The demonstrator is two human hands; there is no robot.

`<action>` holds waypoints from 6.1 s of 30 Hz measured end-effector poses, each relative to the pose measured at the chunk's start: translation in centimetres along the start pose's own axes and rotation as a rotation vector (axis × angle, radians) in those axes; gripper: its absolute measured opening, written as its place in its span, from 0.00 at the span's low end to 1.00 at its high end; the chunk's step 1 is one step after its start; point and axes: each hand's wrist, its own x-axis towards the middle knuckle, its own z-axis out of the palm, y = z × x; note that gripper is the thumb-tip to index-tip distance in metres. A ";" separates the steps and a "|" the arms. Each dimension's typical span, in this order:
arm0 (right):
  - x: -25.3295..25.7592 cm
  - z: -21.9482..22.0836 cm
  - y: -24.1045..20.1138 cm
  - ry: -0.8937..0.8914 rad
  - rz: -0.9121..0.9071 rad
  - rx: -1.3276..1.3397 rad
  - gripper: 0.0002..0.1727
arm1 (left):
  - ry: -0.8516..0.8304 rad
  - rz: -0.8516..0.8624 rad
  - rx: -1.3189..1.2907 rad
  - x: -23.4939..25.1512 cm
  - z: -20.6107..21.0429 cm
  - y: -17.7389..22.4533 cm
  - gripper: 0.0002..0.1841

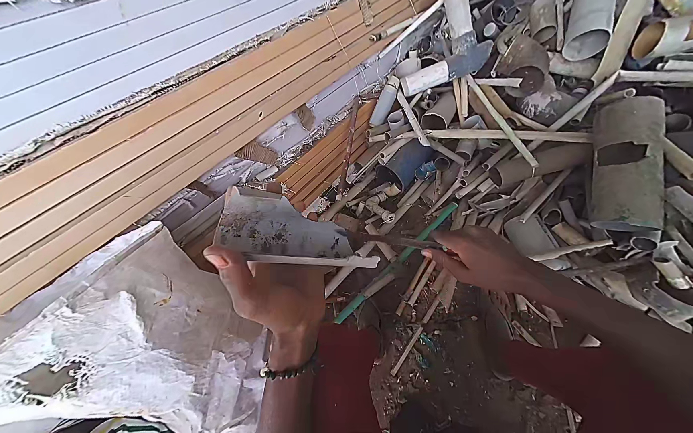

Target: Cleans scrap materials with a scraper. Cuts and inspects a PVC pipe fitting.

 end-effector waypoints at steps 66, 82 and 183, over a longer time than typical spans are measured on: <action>2.0 -5.7 -0.3 0.196 0.543 0.509 0.31 | -0.418 -0.213 1.342 -0.9 -16.6 -6.5 0.25; -1.3 21.7 15.3 -0.369 1.058 0.873 0.26 | -0.273 -1.363 0.858 -3.2 -23.6 -34.5 0.33; -2.6 26.4 12.9 0.108 0.968 0.648 0.24 | 0.001 -0.493 1.083 -1.8 -25.6 -22.8 0.13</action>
